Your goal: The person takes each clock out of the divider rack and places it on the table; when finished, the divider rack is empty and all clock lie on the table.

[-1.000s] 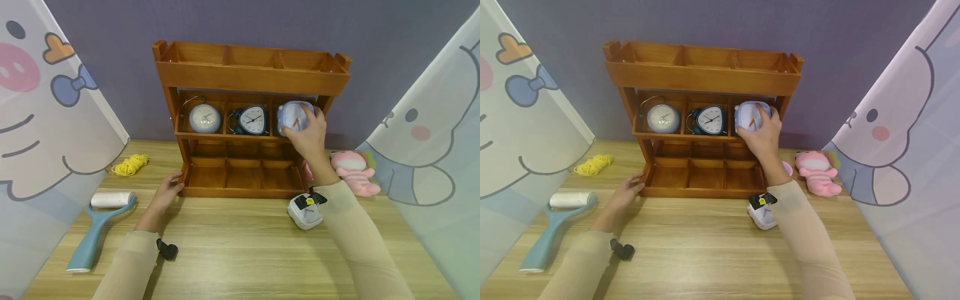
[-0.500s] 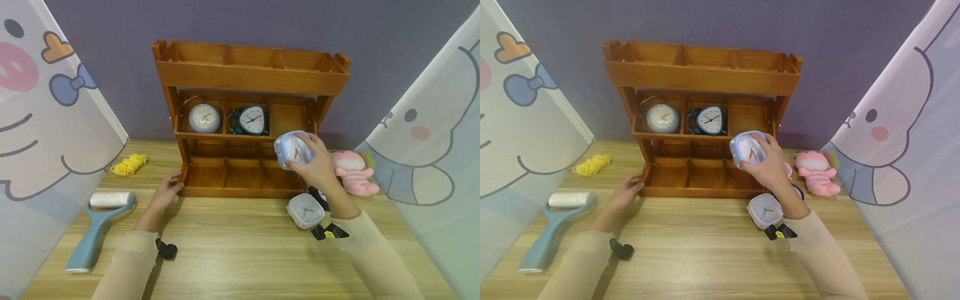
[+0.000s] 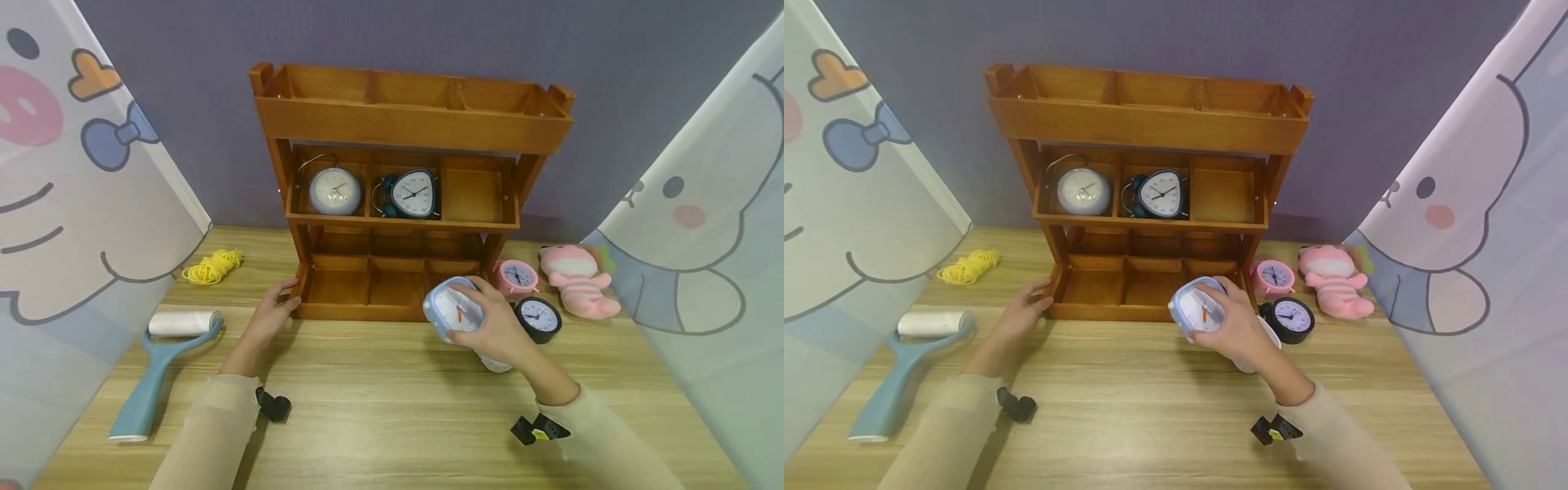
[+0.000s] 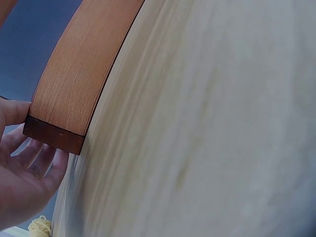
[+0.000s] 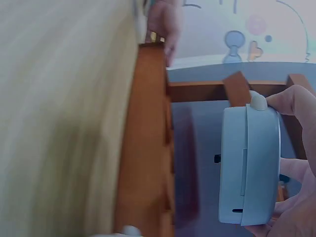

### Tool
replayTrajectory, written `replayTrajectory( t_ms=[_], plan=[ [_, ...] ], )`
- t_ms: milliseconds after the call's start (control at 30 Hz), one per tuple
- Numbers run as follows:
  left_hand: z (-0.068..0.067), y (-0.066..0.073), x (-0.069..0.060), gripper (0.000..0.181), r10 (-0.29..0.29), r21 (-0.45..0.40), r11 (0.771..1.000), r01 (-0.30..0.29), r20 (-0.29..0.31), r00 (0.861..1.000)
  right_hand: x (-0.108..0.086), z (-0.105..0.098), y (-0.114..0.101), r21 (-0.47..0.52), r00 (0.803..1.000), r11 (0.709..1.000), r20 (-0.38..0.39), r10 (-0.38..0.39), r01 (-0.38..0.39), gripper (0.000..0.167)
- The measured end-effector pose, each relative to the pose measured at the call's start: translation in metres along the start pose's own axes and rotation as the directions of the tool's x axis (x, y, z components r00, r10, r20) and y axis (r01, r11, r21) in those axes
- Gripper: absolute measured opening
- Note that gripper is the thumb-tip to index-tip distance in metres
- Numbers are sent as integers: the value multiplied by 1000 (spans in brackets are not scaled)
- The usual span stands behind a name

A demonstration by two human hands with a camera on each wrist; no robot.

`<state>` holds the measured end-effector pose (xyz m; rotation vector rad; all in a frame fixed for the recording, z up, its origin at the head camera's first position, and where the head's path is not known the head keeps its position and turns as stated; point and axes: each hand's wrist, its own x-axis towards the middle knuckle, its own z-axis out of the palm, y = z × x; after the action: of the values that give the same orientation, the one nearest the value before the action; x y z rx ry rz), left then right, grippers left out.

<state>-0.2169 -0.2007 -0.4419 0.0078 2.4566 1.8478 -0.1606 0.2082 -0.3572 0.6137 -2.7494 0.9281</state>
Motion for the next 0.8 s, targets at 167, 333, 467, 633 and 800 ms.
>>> replayTrajectory(
  t_ms=[167, 333, 467, 633, 800],
  plan=[
    [0, -1, 0, 50, -2, 2, 1000, 2, 2, 1000, -9, 22, 5, -4, 998, 1000, 61, 5, -4, 72],
    [0, -2, 1, 50, 2, 5, 1000, -2, 0, 1000, -15, 41, 11, -12, 992, 1000, 127, 5, -3, 72],
    [0, -2, 1, 50, 2, 8, 1000, -2, 0, 1000, -17, 50, 18, -26, 985, 999, 170, 31, -26, 71],
    [0, 0, 0, 50, 1, 5, 1000, -1, 4, 1000, -16, 57, 24, -70, 979, 997, 203, 34, -21, 71],
    [0, 1, -1, 51, 2, 3, 1000, -2, 5, 1000, -14, 58, 26, -91, 974, 996, 221, 45, -25, 72]
  ],
)
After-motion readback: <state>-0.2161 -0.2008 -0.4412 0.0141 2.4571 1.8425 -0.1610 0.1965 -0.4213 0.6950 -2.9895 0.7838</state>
